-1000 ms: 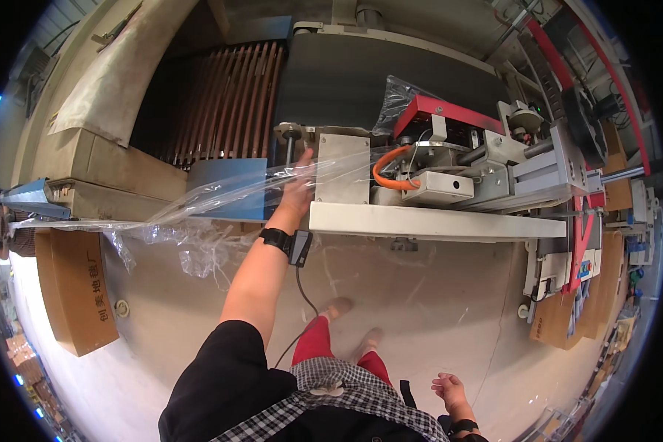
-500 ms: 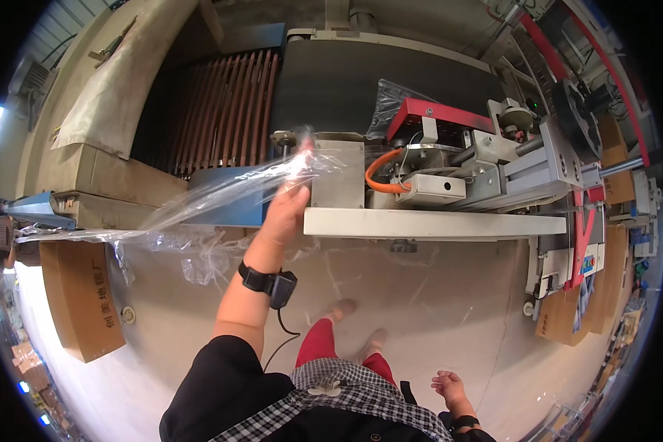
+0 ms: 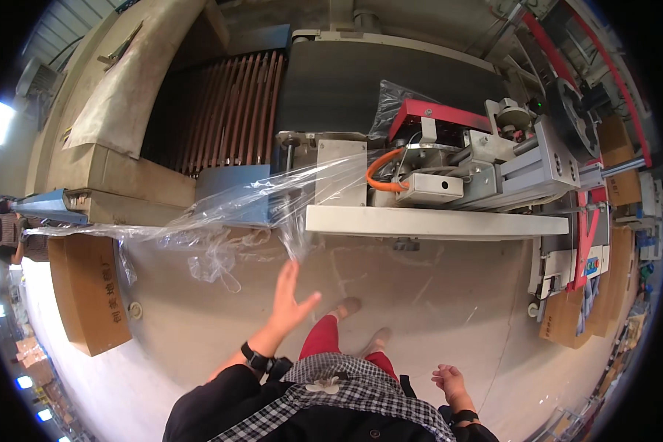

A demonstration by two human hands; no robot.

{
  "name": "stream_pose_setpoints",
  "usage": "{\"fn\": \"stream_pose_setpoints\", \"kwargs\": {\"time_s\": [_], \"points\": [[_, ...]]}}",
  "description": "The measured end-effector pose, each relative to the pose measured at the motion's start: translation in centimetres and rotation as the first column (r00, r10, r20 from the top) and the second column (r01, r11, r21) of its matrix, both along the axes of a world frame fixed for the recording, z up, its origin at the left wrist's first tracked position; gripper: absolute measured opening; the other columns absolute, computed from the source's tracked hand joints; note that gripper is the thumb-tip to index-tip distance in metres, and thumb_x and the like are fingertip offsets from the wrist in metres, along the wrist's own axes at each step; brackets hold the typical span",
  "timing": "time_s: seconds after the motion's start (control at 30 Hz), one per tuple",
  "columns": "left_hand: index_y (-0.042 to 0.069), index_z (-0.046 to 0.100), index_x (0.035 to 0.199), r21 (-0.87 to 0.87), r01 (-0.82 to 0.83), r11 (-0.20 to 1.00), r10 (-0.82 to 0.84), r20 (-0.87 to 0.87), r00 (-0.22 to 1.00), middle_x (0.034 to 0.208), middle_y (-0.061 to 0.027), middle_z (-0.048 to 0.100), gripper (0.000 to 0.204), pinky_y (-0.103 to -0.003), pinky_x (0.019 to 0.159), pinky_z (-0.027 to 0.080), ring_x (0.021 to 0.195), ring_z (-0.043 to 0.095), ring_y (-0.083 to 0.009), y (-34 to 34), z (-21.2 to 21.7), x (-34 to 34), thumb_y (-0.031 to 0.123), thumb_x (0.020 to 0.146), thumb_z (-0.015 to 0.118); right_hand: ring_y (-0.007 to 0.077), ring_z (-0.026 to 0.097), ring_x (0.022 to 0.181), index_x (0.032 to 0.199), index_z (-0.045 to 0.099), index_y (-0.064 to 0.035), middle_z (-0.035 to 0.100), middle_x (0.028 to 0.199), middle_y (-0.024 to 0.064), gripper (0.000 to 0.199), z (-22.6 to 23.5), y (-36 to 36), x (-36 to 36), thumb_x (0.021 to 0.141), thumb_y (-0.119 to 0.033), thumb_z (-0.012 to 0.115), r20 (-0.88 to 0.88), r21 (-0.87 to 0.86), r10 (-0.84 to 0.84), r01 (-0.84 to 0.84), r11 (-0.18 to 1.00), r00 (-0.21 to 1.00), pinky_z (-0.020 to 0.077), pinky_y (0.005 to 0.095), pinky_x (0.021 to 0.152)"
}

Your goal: Rolling a grey sheet, taping it, and then placing the rolled product into a heat-shrink packaging machine.

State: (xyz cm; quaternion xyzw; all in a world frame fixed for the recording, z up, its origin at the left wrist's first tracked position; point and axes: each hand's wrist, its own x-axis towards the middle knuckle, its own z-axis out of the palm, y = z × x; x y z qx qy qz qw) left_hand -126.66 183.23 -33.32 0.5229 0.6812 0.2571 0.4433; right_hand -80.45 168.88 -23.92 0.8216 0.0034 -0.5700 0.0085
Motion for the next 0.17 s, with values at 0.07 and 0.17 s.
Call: {"fn": "stream_pose_setpoints", "kwargs": {"time_s": [0.07, 0.17], "points": [[-0.005, 0.035, 0.138, -0.223, 0.088, 0.971, -0.073, 0.077, 0.994, 0.142, -0.0272, 0.034, 0.080, -0.043, 0.110, 0.028, 0.133, 0.032, -0.0407, -5.2, -2.3, 0.9, 0.036, 0.079, 0.070, 0.0172, 0.064, 0.078, 0.109, 0.057, -0.0071, 0.066, 0.094, 0.0071, 0.026, -0.7, 0.2, 0.3, 0.093, -0.026, 0.056, 0.013, 0.019, -0.007, 0.007, 1.000, 1.000, 0.0483, 0.0265, 0.066], [0.000, 0.036, 0.140, -0.447, 0.181, 0.876, -0.100, 0.199, 0.975, 0.143, -0.0212, 0.036, 0.079, -0.044, 0.111, 0.027, 0.133, 0.033, -0.0412, -12.7, -10.0, -1.3, 0.040, 0.080, 0.069, 0.0179, 0.064, 0.079, 0.111, 0.057, -0.0064, 0.066, 0.095, 0.0077, 0.029, -1.7, 1.8, -0.4, 0.092, -0.028, 0.058, 0.009, 0.035, 0.007, -0.008, 0.999, 1.000, 0.0484, 0.0263, 0.066]]}}
